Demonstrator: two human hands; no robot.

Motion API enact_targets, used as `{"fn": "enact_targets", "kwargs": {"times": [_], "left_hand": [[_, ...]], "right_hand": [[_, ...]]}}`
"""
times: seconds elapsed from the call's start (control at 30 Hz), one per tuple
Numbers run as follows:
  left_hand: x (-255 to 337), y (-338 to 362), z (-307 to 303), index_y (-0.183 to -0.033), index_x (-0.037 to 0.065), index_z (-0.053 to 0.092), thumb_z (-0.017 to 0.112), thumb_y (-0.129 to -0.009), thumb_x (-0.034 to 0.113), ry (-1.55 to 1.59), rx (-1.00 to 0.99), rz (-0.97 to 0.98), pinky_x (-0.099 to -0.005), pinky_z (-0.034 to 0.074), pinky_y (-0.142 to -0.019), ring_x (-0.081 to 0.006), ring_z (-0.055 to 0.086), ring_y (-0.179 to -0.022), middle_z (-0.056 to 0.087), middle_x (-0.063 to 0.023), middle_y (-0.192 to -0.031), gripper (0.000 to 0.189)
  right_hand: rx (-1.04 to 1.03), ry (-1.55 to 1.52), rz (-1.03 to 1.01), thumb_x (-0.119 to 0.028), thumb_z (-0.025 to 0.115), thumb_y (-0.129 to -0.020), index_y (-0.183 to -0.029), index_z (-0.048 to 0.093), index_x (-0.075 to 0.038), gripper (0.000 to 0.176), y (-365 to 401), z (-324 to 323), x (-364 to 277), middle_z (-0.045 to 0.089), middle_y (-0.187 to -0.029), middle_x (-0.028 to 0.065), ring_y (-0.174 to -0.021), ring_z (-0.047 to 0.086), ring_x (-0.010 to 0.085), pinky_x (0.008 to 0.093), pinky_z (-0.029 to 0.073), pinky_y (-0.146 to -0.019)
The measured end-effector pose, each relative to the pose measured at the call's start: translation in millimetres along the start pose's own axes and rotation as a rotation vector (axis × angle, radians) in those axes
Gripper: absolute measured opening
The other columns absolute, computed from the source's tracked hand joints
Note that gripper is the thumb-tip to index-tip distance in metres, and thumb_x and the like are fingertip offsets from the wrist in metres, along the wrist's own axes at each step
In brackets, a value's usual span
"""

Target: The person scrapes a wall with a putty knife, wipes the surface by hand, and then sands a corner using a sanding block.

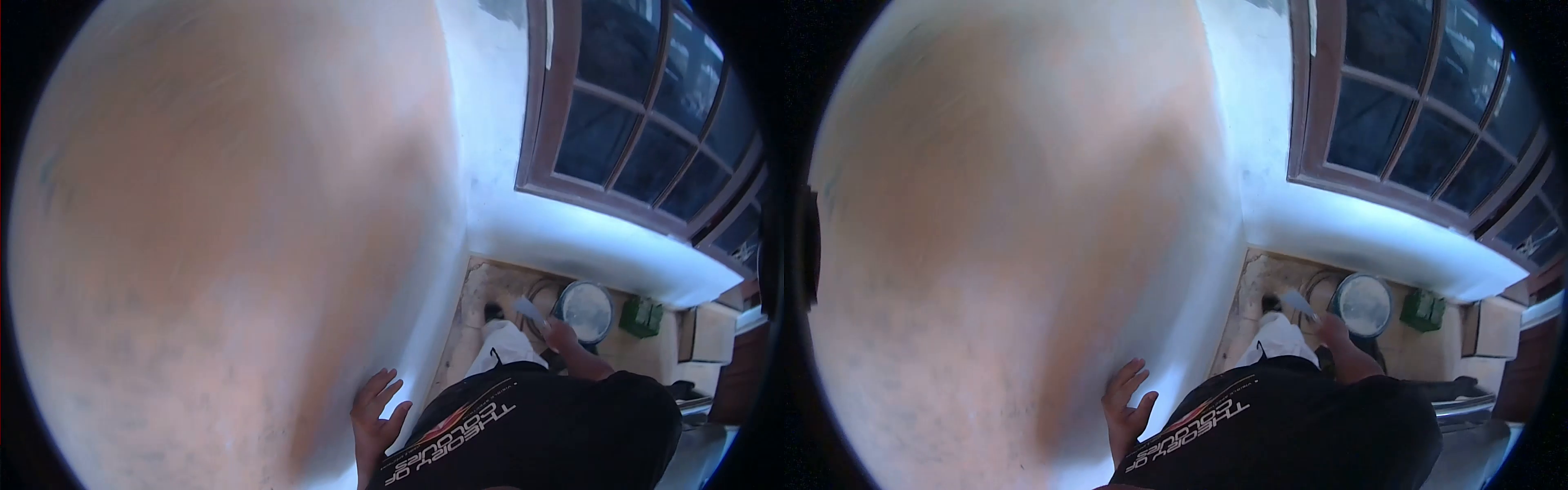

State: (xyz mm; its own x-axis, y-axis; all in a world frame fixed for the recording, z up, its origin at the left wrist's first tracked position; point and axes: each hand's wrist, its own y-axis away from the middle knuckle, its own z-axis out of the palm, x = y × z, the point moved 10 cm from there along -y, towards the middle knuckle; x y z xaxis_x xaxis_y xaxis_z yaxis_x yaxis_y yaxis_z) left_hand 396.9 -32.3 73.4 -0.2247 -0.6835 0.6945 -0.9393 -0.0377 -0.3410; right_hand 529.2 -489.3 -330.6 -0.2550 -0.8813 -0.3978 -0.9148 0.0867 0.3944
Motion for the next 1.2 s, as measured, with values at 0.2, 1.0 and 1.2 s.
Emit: {"fn": "enact_targets", "kwargs": {"times": [0.2,1.0,1.2], "left_hand": [[2,-104,49,-0.120,0.004,0.068,0.082,-0.077,0.015,0.055,-0.107,-0.031,-0.0481,0.044,-0.106,-0.0388,0.058,-0.126,0.064,-0.0193,-0.131,0.047],[30,-304,102,-0.153,0.019,0.032,0.075,-0.089,0.039,0.599,-0.205,0.024,-0.0651,0.020,-0.117,-0.0429,0.018,-0.151,0.018,-0.0292,-0.162,0.080],[26,-305,101,-0.146,0.018,0.040,0.076,-0.087,0.042,0.588,-0.176,-0.046,-0.0643,0.022,-0.117,-0.0429,0.021,-0.150,0.021,-0.0281,-0.161,0.073]], "right_hand": [[0.149,-0.553,-0.282,-0.021,0.064,-0.086,-0.128,0.058,-0.006,0.045,-85,-99,-186,0.066,-0.113,0.0269,-0.110,0.062,0.0450,0.0470,0.049,-0.094],[-0.733,-1.180,-0.252,-0.007,0.049,-0.102,-0.161,-0.007,-0.022,0.082,-138,-305,-423,0.051,-0.088,0.0067,-0.054,0.055,0.0124,0.0278,0.049,-0.049],[-0.855,-1.171,-0.363,-0.008,0.051,-0.102,-0.160,-0.009,-0.023,0.085,-115,-305,-433,0.052,-0.089,0.0078,-0.054,0.057,0.0141,0.0289,0.051,-0.048]]}}
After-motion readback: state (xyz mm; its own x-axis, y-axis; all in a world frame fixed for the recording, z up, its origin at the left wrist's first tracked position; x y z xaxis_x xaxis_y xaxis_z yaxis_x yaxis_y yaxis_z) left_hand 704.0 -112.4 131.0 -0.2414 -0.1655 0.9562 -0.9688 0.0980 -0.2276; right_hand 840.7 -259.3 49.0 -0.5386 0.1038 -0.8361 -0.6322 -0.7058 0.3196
